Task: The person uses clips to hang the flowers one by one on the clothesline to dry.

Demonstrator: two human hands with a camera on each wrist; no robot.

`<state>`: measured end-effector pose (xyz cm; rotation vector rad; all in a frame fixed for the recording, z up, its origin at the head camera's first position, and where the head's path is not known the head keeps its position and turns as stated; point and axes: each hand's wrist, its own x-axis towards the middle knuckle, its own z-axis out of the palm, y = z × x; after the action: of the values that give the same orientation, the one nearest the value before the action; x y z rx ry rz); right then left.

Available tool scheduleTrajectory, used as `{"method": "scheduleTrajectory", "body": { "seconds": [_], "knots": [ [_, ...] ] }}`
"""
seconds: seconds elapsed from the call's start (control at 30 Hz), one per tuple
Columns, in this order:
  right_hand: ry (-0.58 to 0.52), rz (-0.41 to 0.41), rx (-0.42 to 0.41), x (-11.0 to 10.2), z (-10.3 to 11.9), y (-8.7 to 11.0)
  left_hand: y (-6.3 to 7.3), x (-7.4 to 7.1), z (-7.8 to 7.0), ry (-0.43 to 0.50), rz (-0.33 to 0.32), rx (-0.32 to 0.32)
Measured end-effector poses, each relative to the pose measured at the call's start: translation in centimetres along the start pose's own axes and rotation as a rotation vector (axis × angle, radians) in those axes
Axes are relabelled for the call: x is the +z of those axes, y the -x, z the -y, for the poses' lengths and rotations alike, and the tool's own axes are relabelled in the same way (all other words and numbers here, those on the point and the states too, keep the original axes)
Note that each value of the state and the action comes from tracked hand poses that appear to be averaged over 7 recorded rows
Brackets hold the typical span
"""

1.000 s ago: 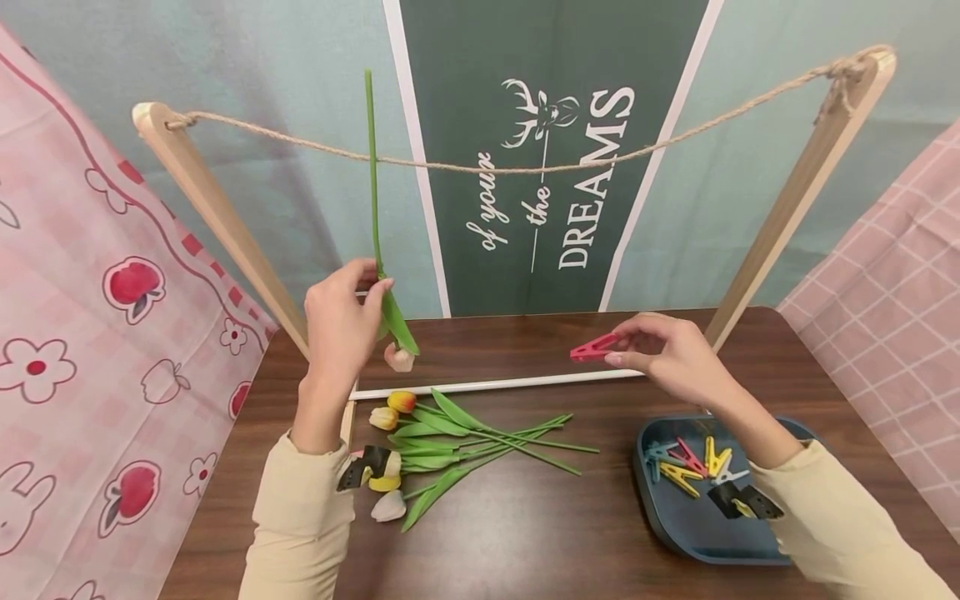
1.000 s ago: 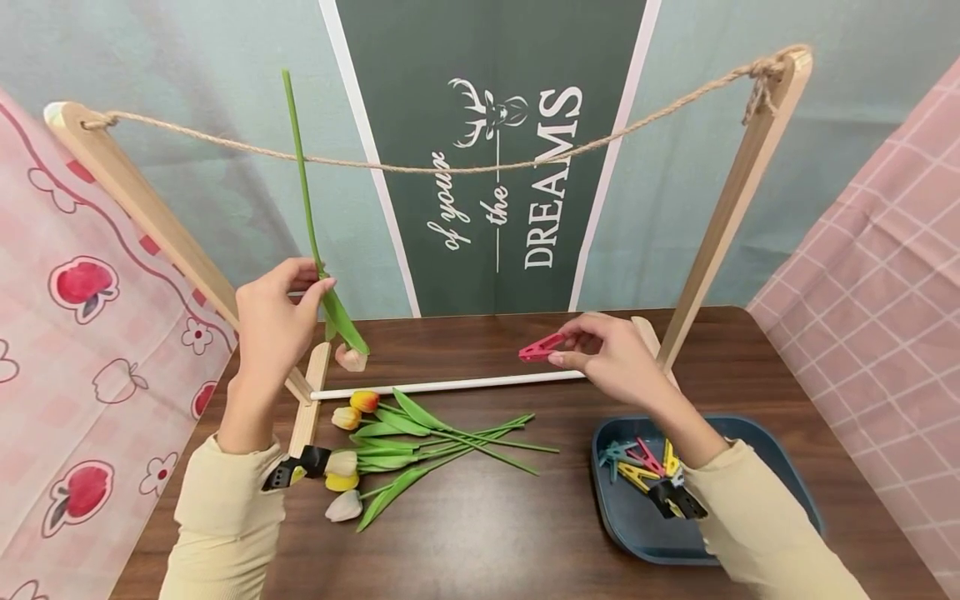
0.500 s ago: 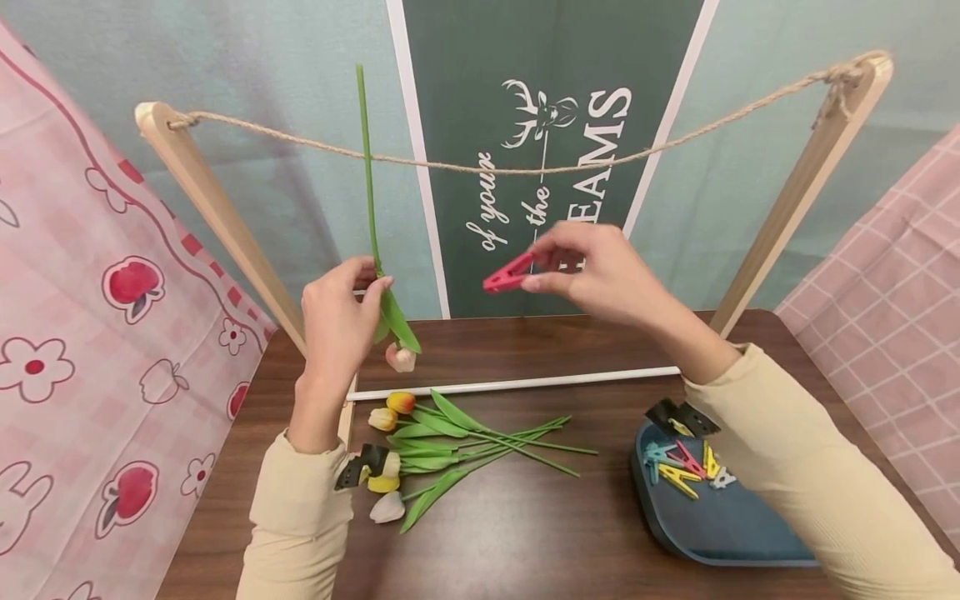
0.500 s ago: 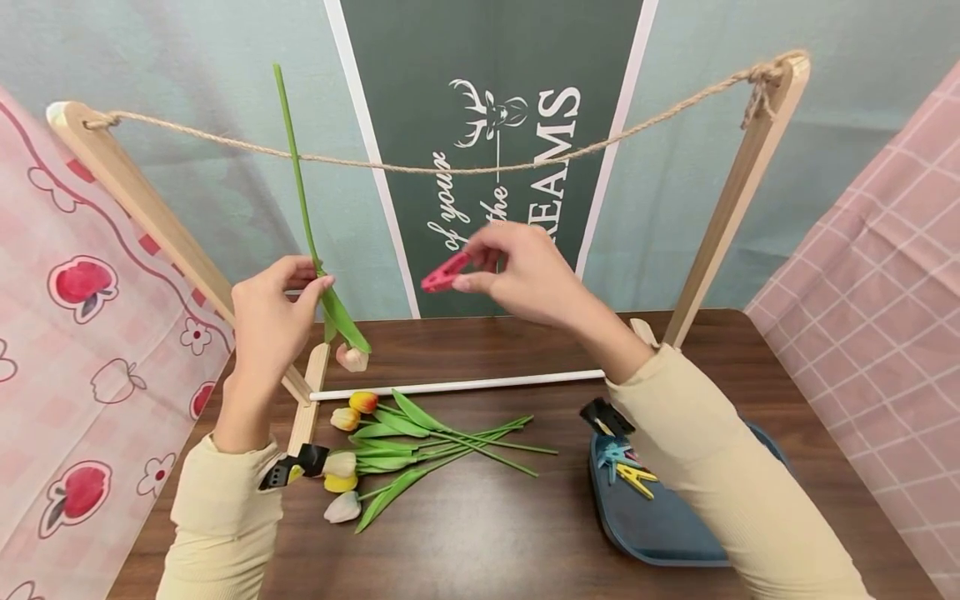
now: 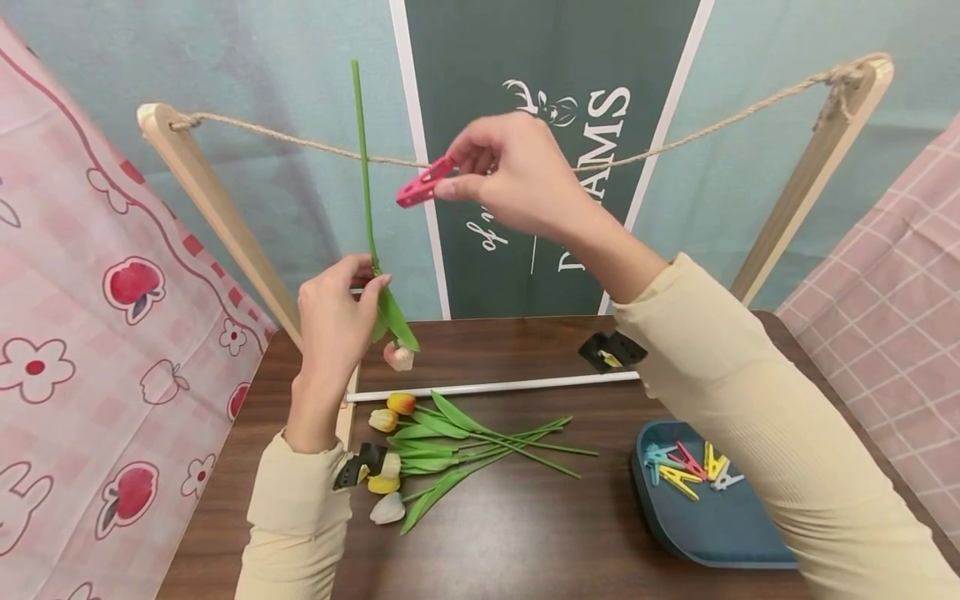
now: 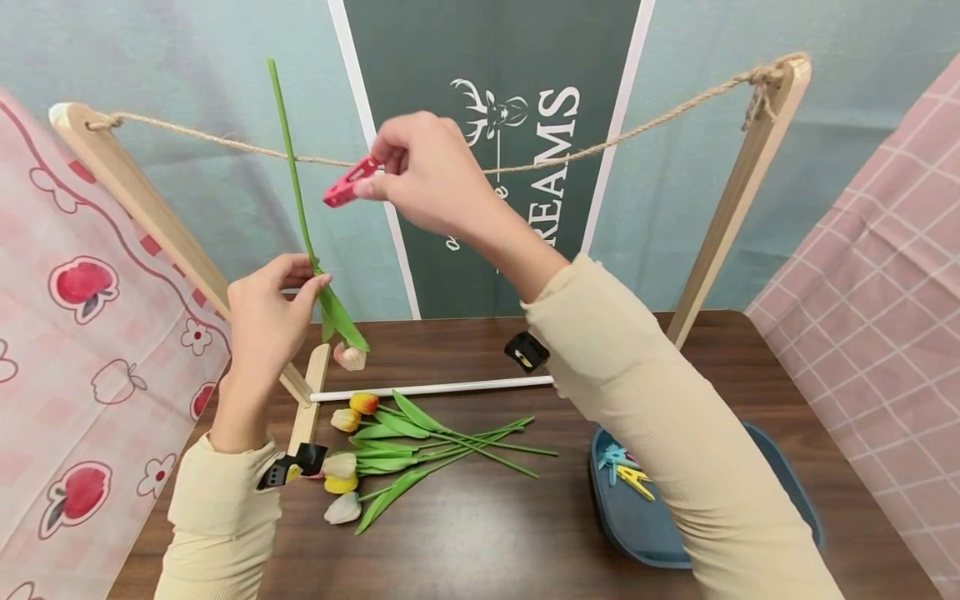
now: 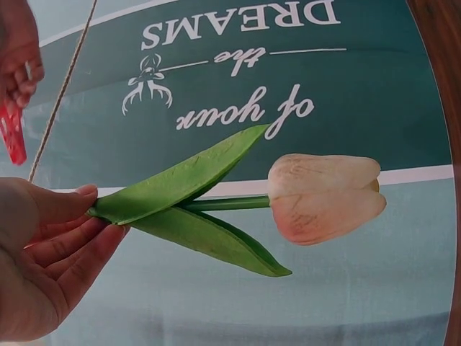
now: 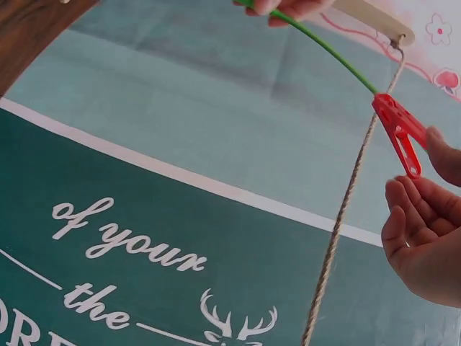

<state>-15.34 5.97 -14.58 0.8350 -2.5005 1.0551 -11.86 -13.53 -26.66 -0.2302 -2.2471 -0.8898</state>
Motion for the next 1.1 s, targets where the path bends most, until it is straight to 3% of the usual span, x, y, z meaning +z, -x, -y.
{"method": "scheduleTrajectory", "body": {
  "seconds": [0.27, 0.57, 1.1],
  "knots": [
    [0.067, -0.126, -0.026, 0.4, 1.4, -1.8, 0.1, 0.0, 0.1, -0.006, -0.007, 0.012],
    [0.08, -0.202, -0.049, 1.3, 1.6, -2.7, 0.2, 0.1, 0.0, -0.005, -0.001, 0.016],
    [0.034, -0.114, 0.038, 2.2, 1.5, -2.8, 0.5, 0.4, 0.3, -0.023, 0.006, 0.026]
  ]
}}
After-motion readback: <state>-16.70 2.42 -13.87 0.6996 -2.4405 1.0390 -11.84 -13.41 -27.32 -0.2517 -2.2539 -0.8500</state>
